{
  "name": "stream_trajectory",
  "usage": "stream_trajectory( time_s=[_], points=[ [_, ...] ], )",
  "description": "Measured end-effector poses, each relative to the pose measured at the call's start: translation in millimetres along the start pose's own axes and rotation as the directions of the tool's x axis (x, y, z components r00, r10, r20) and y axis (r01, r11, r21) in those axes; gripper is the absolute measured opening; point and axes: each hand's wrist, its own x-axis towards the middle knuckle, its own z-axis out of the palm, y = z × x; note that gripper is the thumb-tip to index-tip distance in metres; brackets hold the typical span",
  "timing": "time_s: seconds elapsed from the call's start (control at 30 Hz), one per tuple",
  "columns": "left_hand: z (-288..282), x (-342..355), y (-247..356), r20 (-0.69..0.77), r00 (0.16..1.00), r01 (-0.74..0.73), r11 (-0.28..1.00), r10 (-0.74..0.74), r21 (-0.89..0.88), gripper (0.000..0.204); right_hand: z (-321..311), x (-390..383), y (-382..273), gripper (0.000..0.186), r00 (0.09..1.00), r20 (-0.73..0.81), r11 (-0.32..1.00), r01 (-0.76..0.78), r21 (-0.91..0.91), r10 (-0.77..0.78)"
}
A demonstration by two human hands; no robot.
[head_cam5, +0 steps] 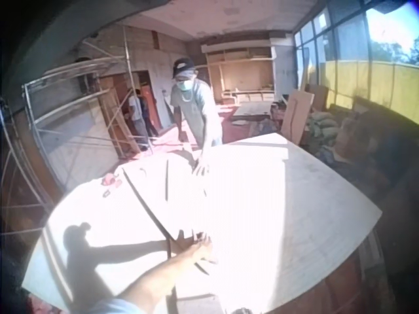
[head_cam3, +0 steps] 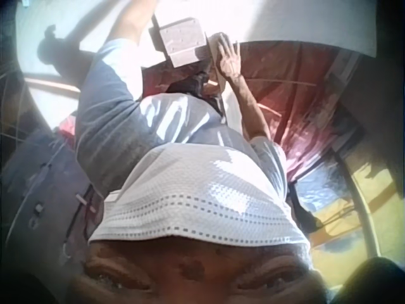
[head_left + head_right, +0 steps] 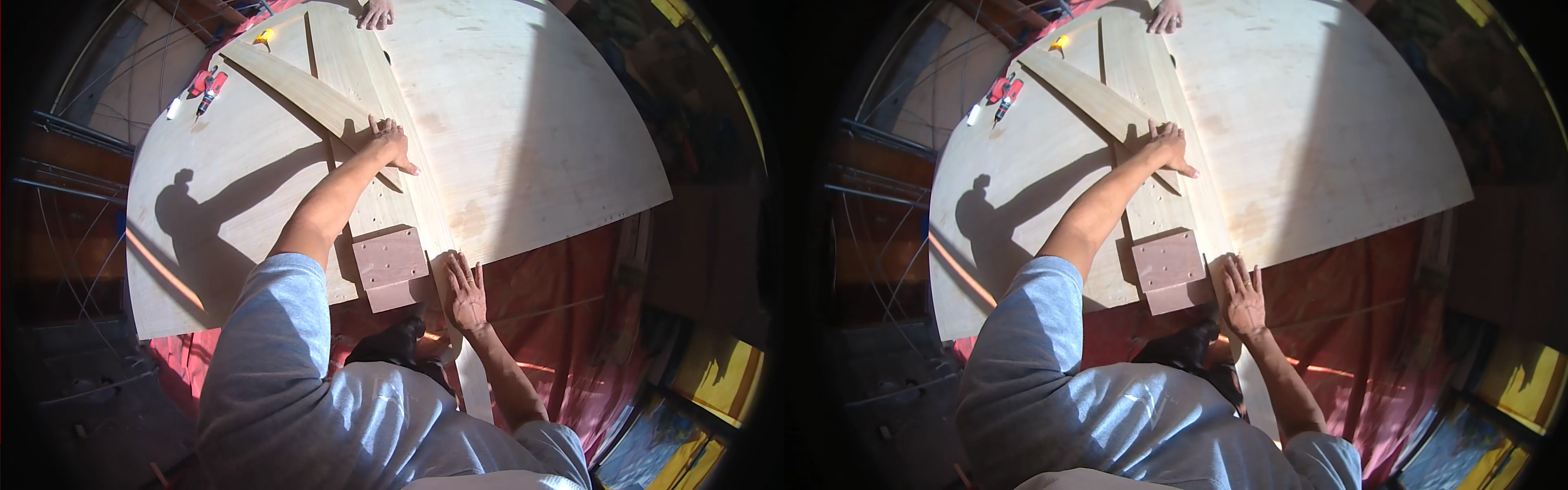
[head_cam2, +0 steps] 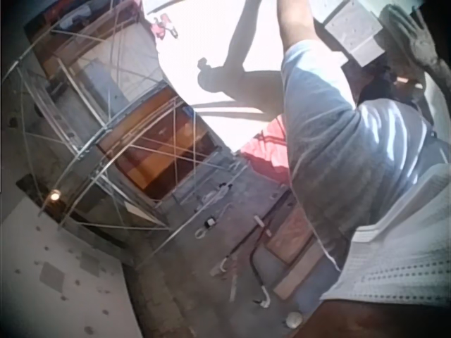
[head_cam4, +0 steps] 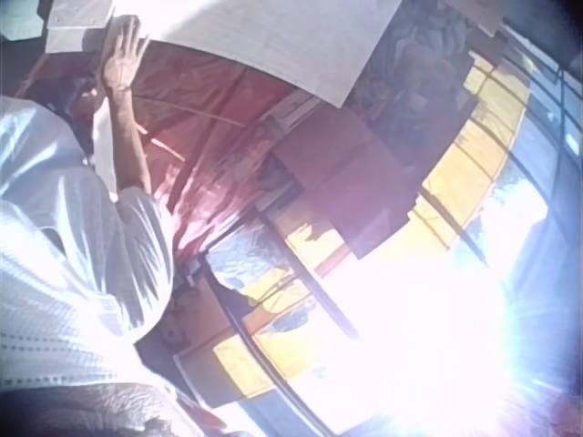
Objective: The person fastens wooden boards to a plywood table using a power drill, connects a power plug into an extension socket, and then positions and holds a wooden board on the table by hand.
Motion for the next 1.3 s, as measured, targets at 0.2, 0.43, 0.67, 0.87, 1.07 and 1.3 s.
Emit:
stream_trajectory(
  time_s=[0.2, 0.43, 0.67, 0.87, 1.07, 1.3],
  points=[
    [3.6, -0.3, -0.4, -0.011, 1.0, -0.005, 1.0, 0.005, -0.01, 0.131, -0.9, 94.9, -0.2, 0.056, 0.998, -0.04, 0.997, -0.04, 0.071, 0.043],
    [3.5, -9.6, 6.7, 0.003, 1.0, 0.006, 1.0, -0.006, 0.003, 0.132, 0.9, 87.7, -1.9, 0.058, 0.992, -0.121, 0.998, -0.021, 0.059, 0.028],
    [11.4, -19.0, 12.5, -0.005, 1.0, -0.011, 1.0, 0.011, 0.013, 0.132, 2.3, 72.1, -1.0, 0.056, 0.993, -0.114, 0.998, 0.021, 0.052, -0.015],
    [17.9, -29.2, 21.4, -0.004, 1.0, -0.021, 1.0, 0.021, 0.019, 0.132, 2.4, 59.0, -0.5, 0.056, 0.996, -0.083, 0.998, 0.019, 0.054, -0.015],
    [22.0, -33.7, 20.1, -0.03, 0.999, -0.03, 0.999, 0.03, 0.03, 0.131, 1.4, 55.7, -3.2, 0.056, 0.998, -0.067, 0.999, 0.018, 0.05, -0.015],
    [-7.1, 1.7, -0.8, -0.044, 0.998, 0.045, 0.996, -0.049, -0.079, 0.122, 6.5, 50.2, -3.4, 0.057, 0.998, -0.055, 0.999, 0.019, 0.046, -0.016]
  ],
)
